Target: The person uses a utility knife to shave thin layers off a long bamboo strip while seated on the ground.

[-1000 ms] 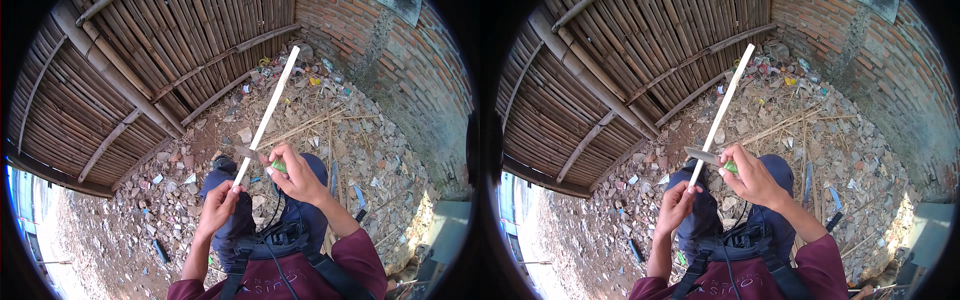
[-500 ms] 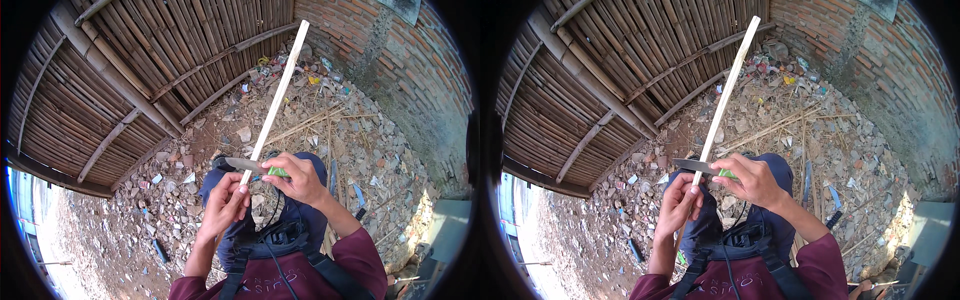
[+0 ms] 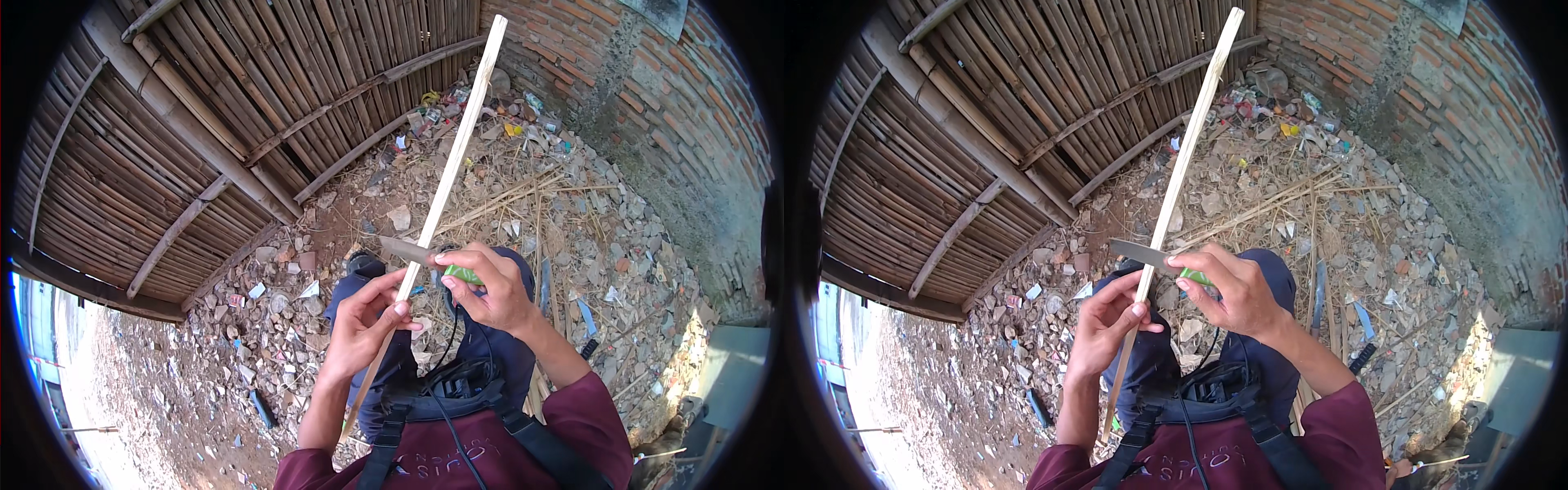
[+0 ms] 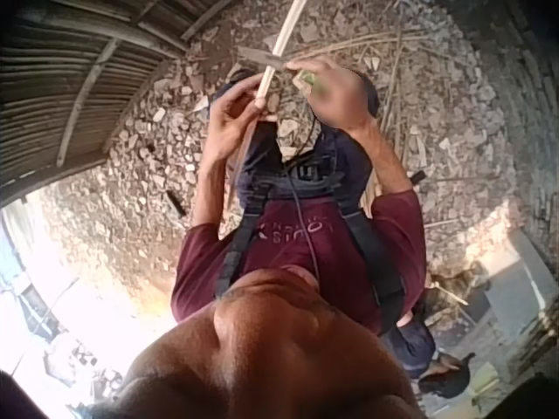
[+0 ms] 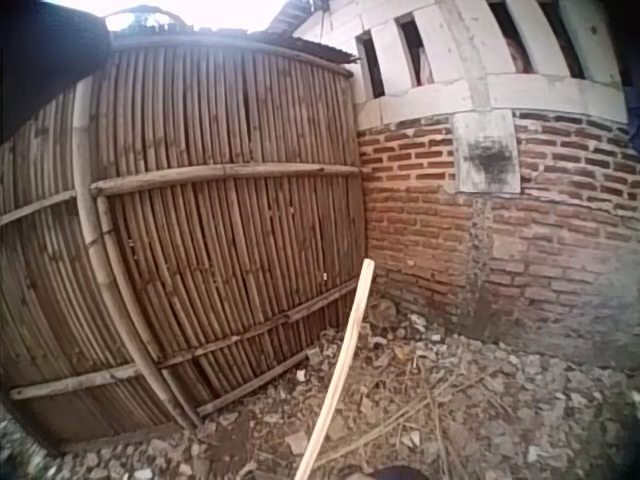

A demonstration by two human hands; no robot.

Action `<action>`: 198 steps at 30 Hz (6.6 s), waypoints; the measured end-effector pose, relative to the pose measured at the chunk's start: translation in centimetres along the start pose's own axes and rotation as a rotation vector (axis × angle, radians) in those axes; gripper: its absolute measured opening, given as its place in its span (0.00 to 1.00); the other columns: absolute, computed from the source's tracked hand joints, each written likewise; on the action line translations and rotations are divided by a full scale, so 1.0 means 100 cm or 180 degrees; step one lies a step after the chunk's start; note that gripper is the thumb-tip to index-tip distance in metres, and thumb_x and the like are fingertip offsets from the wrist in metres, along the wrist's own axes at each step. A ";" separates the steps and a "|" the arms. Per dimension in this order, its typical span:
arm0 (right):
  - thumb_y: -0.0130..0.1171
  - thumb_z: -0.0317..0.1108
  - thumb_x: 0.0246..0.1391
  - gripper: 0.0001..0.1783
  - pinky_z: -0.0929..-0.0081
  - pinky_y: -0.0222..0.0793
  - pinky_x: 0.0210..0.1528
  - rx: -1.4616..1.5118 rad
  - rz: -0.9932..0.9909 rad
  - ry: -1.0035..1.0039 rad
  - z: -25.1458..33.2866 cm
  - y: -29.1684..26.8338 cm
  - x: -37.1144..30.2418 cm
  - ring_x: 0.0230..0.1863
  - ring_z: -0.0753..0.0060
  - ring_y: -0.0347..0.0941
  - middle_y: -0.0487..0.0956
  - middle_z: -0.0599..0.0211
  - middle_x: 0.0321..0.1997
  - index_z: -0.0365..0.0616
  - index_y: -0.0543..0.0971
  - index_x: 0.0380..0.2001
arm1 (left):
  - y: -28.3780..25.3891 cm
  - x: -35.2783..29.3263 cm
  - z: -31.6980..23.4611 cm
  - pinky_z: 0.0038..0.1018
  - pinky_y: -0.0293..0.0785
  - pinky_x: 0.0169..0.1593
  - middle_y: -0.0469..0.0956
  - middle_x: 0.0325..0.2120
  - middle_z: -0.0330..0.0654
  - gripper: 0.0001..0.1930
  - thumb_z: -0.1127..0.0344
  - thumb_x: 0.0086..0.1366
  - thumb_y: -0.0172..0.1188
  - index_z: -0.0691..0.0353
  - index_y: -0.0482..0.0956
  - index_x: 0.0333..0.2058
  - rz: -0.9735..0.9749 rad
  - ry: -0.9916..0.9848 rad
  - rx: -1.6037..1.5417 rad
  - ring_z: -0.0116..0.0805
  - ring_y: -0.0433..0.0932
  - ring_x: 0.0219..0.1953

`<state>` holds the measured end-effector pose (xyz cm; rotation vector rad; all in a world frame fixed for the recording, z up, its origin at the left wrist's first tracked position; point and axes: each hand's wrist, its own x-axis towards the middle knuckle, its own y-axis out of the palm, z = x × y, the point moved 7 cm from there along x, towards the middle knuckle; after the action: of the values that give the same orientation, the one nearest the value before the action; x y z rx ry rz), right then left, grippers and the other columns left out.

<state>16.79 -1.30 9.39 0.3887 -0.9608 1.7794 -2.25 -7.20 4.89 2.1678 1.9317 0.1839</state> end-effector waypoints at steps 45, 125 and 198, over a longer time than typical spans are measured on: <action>0.67 0.20 0.60 0.10 0.78 0.73 0.30 -0.0335 -0.1565 0.0227 -0.022 -0.093 0.008 0.28 0.80 0.78 0.83 0.62 0.30 0.37 0.84 0.45 | -0.019 -0.046 0.008 0.18 0.63 0.20 0.79 0.26 0.38 0.07 0.77 0.74 0.64 0.66 0.77 0.48 -0.0752 -0.0021 -0.0171 0.20 0.75 0.22; 0.53 0.22 0.59 0.10 0.62 0.64 0.25 -0.1961 -0.2872 0.1034 -0.112 -0.158 0.051 0.17 0.60 0.74 0.76 0.54 0.15 0.34 0.85 0.31 | 0.045 -0.049 0.020 0.16 0.73 0.32 0.87 0.35 0.46 0.07 0.80 0.75 0.61 0.71 0.73 0.47 -0.0294 0.0496 0.0945 0.20 0.83 0.36; 0.65 0.24 0.52 0.08 0.52 0.72 0.28 -0.2123 -0.1263 0.0734 -0.085 -0.065 0.038 0.24 0.44 0.81 0.82 0.49 0.22 0.44 0.89 0.35 | 0.035 -0.037 0.003 0.31 0.76 0.34 0.80 0.28 0.55 0.22 0.79 0.73 0.59 0.68 0.77 0.65 -0.0688 0.1152 0.2669 0.41 0.78 0.25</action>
<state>22.47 8.56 9.29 -0.0539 -1.1498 1.0408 0.76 -11.30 5.72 2.4758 2.8053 -0.3686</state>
